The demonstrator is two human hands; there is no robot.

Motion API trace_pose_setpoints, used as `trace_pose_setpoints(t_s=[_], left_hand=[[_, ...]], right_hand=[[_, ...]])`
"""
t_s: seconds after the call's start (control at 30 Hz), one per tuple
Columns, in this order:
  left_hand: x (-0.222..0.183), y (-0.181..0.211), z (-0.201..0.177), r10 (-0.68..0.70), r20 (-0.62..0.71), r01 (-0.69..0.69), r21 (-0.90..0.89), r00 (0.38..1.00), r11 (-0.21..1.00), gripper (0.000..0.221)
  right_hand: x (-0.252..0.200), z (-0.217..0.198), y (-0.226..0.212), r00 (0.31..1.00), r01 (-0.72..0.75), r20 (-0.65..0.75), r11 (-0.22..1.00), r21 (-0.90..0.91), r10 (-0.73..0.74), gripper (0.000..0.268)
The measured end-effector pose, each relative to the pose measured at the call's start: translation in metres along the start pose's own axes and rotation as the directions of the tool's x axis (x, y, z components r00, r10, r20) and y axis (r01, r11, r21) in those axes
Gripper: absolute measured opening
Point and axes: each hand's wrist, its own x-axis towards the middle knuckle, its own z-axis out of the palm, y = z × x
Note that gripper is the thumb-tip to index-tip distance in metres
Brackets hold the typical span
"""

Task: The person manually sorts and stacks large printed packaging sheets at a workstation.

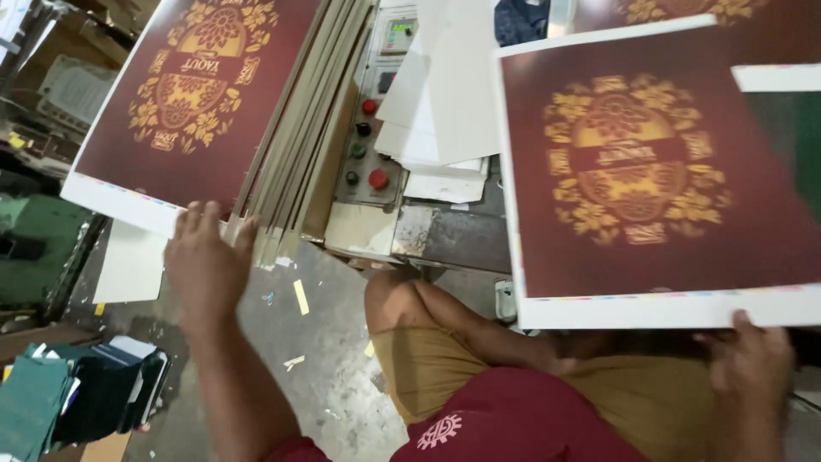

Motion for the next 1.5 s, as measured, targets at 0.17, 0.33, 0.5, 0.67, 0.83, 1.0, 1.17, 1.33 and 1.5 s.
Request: trace_pose_setpoints(t_s=[0.17, 0.33, 0.5, 0.67, 0.83, 1.0, 1.17, 1.33, 1.5], left_hand=[[-0.005, -0.05, -0.01, -0.11, 0.329, 0.093, 0.069, 0.938, 0.993, 0.068], [0.008, -0.076, -0.016, -0.184, 0.492, 0.188, 0.041, 0.851, 0.981, 0.053], [0.02, -0.087, -0.037, -0.14, 0.572, 0.122, 0.07, 0.808, 0.99, 0.034], [-0.001, -0.118, -0.027, -0.063, 0.131, 0.0, 0.436, 0.989, 0.9, 0.028], [0.016, -0.051, -0.056, 0.028, -0.005, -0.021, 0.496, 1.0, 0.868, 0.03], [0.023, 0.047, -0.078, 0.138, 0.025, -0.14, 0.249, 0.99, 0.958, 0.035], [0.013, 0.126, -0.08, 0.149, 0.052, -0.094, -0.566, 0.987, 0.819, 0.013], [0.002, 0.208, -0.054, 0.278, 0.026, -0.131, -0.836, 0.96, 0.532, 0.008], [-0.012, 0.303, -0.022, 0.314, -0.173, -0.306, -0.84, 0.934, 0.448, 0.005]], right_hand=[[0.041, -0.118, 0.052, 0.999, 0.042, 0.003, 0.994, -0.1, -0.042, 0.026], [0.026, -0.147, 0.064, 0.989, 0.019, -0.139, 0.981, -0.193, -0.047, 0.028], [-0.009, -0.092, 0.016, 0.987, 0.077, -0.129, 0.989, -0.125, -0.093, 0.023], [-0.011, -0.013, -0.027, 0.998, 0.035, -0.045, 0.996, -0.084, -0.039, 0.026], [0.037, 0.026, -0.036, 0.998, 0.068, 0.015, 0.992, -0.107, -0.067, 0.024], [0.081, 0.047, -0.053, 0.999, 0.014, 0.046, 0.996, -0.088, -0.01, 0.027], [0.072, 0.05, -0.045, 0.994, -0.113, -0.01, 0.987, -0.112, 0.112, 0.05], [0.007, 0.114, -0.039, 0.98, -0.087, 0.16, 0.978, -0.19, 0.118, 0.046], [-0.066, 0.196, -0.05, 0.832, 0.085, 0.537, 0.927, -0.366, 0.136, 0.051]])
